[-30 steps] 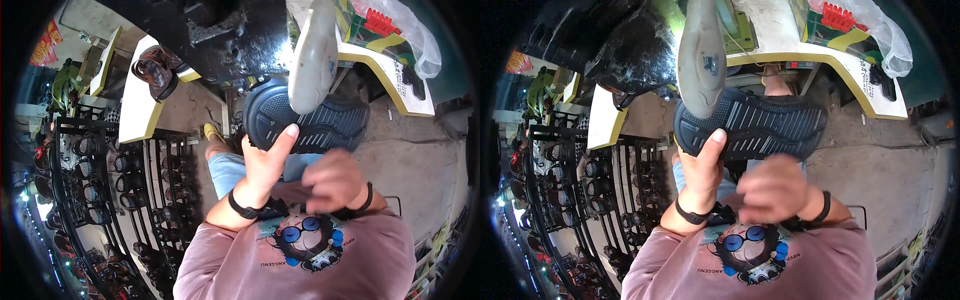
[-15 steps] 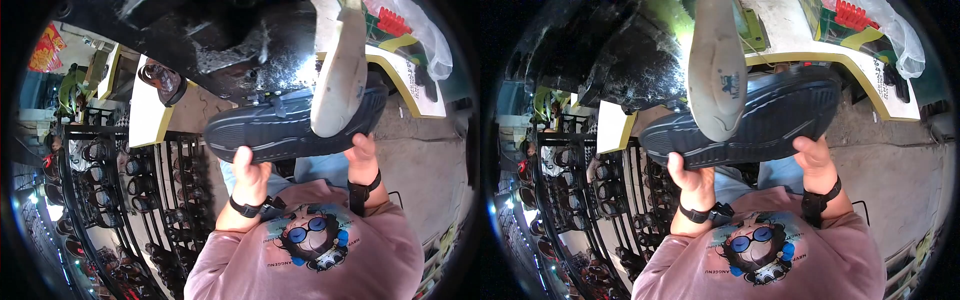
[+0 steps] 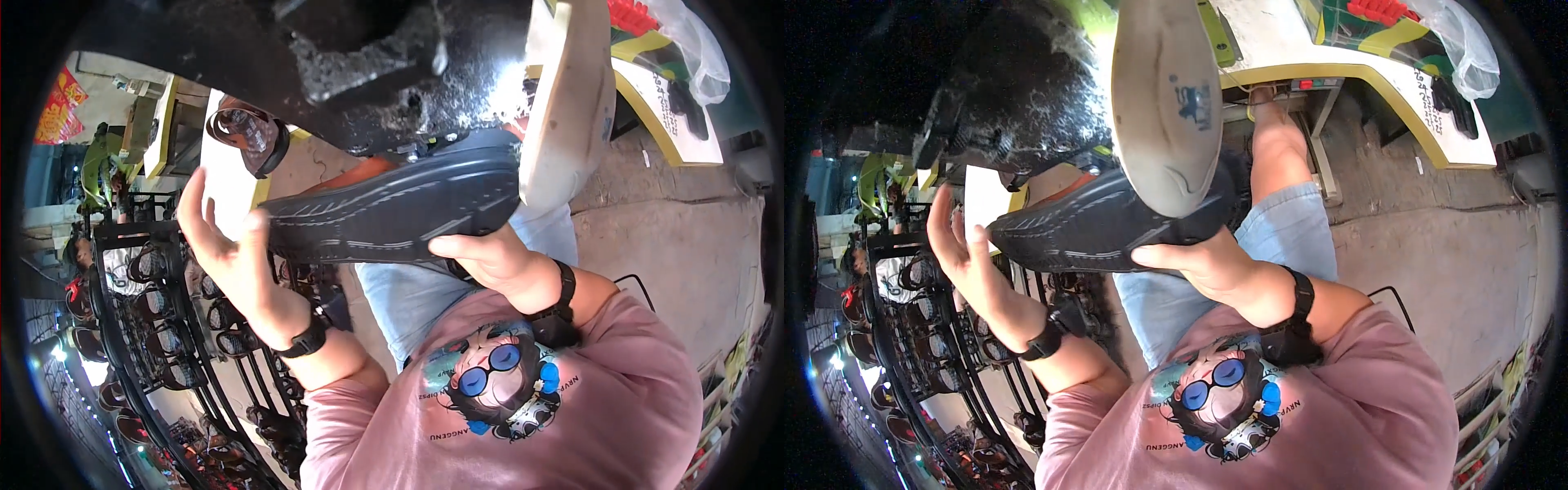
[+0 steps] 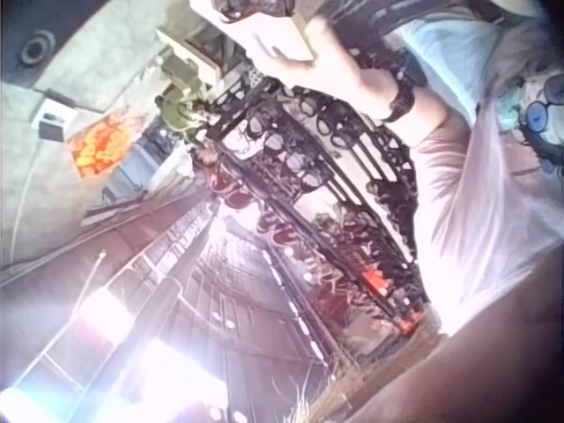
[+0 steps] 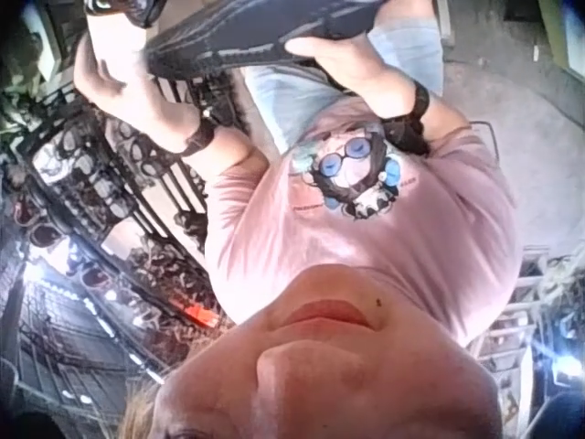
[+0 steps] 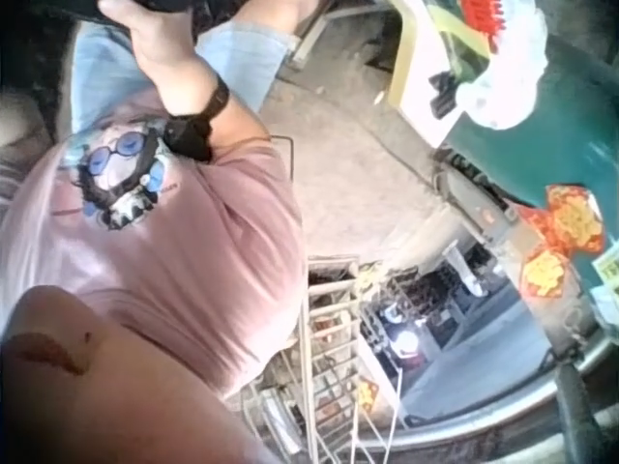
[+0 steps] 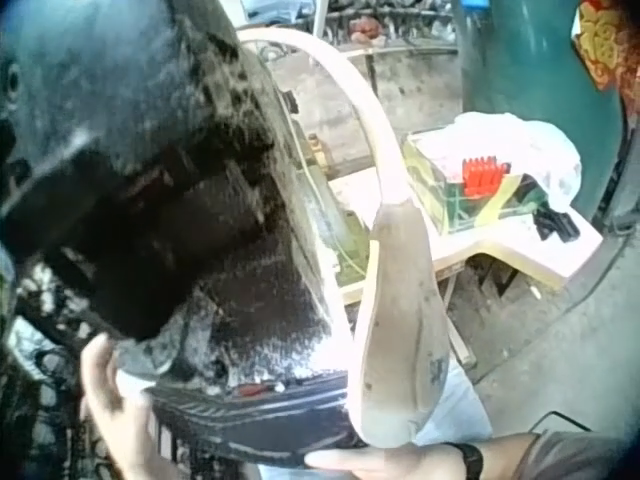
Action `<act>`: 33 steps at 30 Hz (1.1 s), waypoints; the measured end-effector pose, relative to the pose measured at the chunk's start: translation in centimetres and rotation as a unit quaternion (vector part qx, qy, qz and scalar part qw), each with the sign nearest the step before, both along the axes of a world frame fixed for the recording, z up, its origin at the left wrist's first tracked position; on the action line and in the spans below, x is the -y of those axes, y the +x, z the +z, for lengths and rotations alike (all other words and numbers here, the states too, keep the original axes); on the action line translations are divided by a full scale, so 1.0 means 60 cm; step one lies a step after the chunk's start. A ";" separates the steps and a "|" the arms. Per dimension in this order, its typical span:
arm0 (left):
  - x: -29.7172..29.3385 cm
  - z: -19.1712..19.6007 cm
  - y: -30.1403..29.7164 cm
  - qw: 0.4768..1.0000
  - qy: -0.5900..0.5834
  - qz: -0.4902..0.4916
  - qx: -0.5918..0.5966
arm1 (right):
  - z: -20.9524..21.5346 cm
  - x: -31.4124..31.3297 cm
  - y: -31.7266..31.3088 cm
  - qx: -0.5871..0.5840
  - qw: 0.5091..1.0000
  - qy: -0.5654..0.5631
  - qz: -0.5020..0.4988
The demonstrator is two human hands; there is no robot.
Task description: Trim and inspect soles of finished sandals, placing them onto storage racks.
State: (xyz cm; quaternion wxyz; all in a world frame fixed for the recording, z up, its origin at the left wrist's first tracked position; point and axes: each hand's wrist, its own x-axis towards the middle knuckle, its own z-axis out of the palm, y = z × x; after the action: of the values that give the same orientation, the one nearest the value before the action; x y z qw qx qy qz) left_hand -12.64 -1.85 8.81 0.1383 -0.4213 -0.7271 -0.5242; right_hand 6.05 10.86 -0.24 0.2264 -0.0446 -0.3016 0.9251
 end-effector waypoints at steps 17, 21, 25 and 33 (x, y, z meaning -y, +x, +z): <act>-0.034 -0.153 0.176 0.867 0.102 -0.224 0.434 | 0.093 -0.084 0.028 0.152 0.784 0.569 -0.194; -0.059 -0.113 0.152 0.867 0.020 -0.271 0.417 | 0.129 -0.115 0.005 0.200 0.621 0.741 -0.162; -0.069 -0.108 0.141 0.863 0.018 -0.325 0.387 | 0.130 -0.124 -0.016 0.095 0.679 0.696 -0.213; -0.069 -0.139 0.198 0.811 0.218 -0.257 0.477 | 0.022 -0.071 0.078 0.077 0.511 0.726 -0.453</act>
State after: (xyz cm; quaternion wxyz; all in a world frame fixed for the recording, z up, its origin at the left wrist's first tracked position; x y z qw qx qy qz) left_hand -0.78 2.32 0.48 -0.2779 -0.2485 -0.4333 -0.8205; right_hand 10.76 15.11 1.07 0.5443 -0.0661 -0.8231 0.1481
